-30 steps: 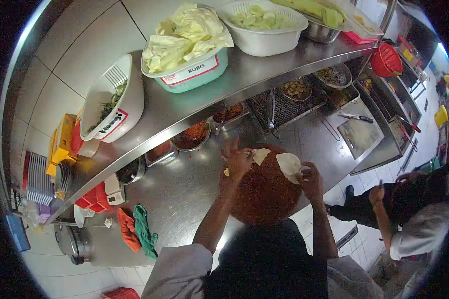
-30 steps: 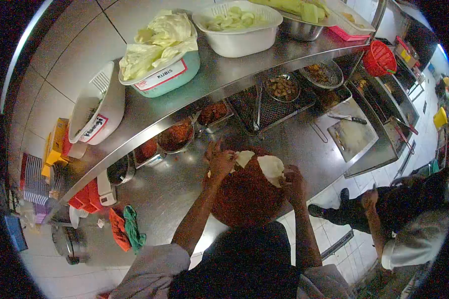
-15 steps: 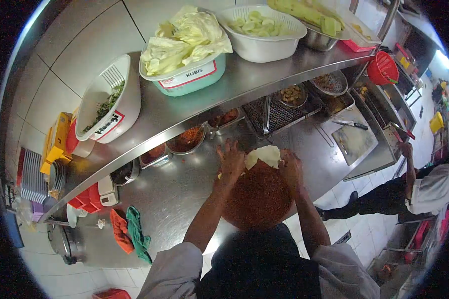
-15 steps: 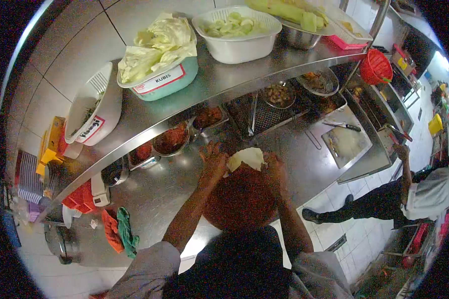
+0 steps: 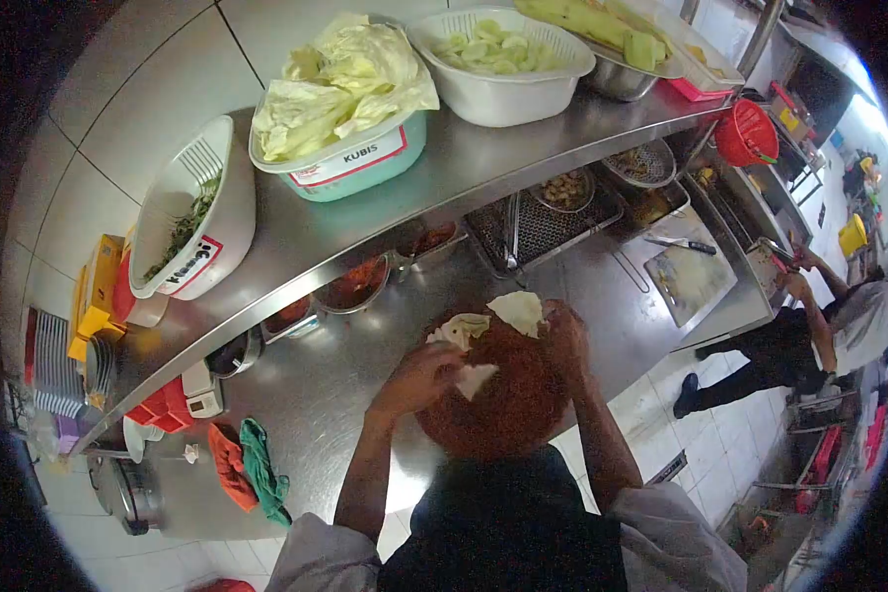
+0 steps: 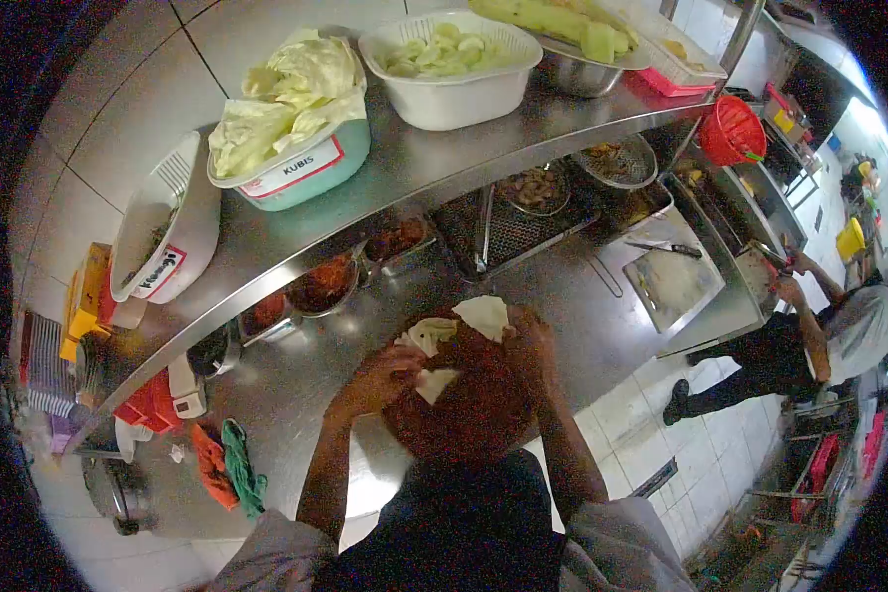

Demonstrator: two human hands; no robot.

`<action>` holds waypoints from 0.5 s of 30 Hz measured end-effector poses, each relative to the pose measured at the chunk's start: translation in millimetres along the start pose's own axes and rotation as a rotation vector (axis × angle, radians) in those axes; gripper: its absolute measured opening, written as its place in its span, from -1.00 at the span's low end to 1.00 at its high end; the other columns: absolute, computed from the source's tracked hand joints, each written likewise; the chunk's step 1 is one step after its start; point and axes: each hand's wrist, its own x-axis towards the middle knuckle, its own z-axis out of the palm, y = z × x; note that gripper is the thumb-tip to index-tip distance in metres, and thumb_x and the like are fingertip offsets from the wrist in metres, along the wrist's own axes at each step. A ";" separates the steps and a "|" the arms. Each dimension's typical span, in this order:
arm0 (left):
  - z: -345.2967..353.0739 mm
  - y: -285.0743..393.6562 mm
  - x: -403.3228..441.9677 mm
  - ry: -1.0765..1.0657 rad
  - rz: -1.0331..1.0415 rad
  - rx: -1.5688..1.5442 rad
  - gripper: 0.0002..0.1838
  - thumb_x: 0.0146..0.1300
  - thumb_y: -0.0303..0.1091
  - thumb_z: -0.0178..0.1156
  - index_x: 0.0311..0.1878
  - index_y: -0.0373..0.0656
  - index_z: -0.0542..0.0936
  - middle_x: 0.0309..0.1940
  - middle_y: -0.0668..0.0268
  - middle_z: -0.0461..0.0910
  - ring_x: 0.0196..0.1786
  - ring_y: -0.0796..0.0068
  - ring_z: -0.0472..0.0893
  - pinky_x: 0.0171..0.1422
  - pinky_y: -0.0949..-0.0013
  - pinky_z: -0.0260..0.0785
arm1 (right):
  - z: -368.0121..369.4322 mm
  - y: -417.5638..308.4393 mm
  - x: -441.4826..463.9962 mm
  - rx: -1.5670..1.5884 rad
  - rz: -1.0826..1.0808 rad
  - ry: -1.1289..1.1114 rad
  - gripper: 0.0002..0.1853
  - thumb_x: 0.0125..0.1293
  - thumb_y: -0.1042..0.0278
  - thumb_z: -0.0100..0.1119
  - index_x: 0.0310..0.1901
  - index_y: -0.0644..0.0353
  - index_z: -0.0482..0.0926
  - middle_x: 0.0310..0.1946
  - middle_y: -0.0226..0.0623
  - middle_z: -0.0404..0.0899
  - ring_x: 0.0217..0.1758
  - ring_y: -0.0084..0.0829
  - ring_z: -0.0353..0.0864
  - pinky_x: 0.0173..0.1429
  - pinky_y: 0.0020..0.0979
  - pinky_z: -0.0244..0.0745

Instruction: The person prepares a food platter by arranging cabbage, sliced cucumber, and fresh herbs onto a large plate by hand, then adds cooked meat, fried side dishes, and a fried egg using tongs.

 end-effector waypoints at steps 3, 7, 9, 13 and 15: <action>-8.3 -2.7 -24.5 -0.074 -0.047 -0.104 -0.78 0.25 -0.30 0.28 -0.09 -0.18 0.66 0.15 0.18 0.57 0.23 0.21 0.53 0.38 0.18 0.31 | 8.6 -3.7 4.9 -0.088 -0.042 -0.070 -0.65 0.17 0.44 0.21 0.04 0.11 0.56 -0.13 -0.02 0.62 -0.09 0.00 0.64 -0.03 -0.15 0.56; -7.6 -7.5 -50.6 0.025 -0.014 -0.270 -0.79 0.20 -0.37 0.33 -0.11 -0.19 0.65 0.10 0.22 0.61 0.21 0.23 0.55 0.35 0.22 0.36 | 16.2 -1.3 16.5 -0.119 -0.090 -0.200 -0.65 0.17 0.47 0.19 0.03 0.13 0.59 -0.10 0.01 0.61 -0.02 0.01 0.61 0.05 -0.14 0.54; -9.5 -4.0 -57.5 0.076 -0.005 -0.349 -0.78 0.18 -0.39 0.35 -0.11 -0.19 0.65 0.08 0.24 0.62 0.20 0.23 0.56 0.34 0.22 0.38 | 5.3 -17.4 19.2 -0.103 -0.055 -0.229 -0.66 0.17 0.47 0.18 0.03 0.15 0.60 -0.09 0.01 0.60 -0.02 0.01 0.61 0.06 -0.14 0.54; -2.8 -7.7 -60.0 0.051 -0.052 -0.254 -0.75 0.24 -0.38 0.31 -0.03 -0.19 0.63 0.13 0.23 0.57 0.20 0.24 0.56 0.29 0.25 0.42 | -2.2 -21.1 21.2 -0.113 -0.221 -0.218 -0.67 0.18 0.48 0.17 0.02 0.17 0.60 -0.08 0.00 0.60 -0.02 0.01 0.61 0.08 -0.14 0.53; 0.9 -7.6 -58.0 0.072 -0.025 -0.221 -0.74 0.23 -0.37 0.31 -0.02 -0.18 0.63 0.14 0.22 0.57 0.20 0.24 0.56 0.29 0.25 0.42 | -1.2 -19.9 21.5 -0.103 -0.130 -0.238 -0.67 0.18 0.48 0.18 0.02 0.17 0.60 -0.08 -0.01 0.60 -0.02 0.01 0.61 0.08 -0.14 0.53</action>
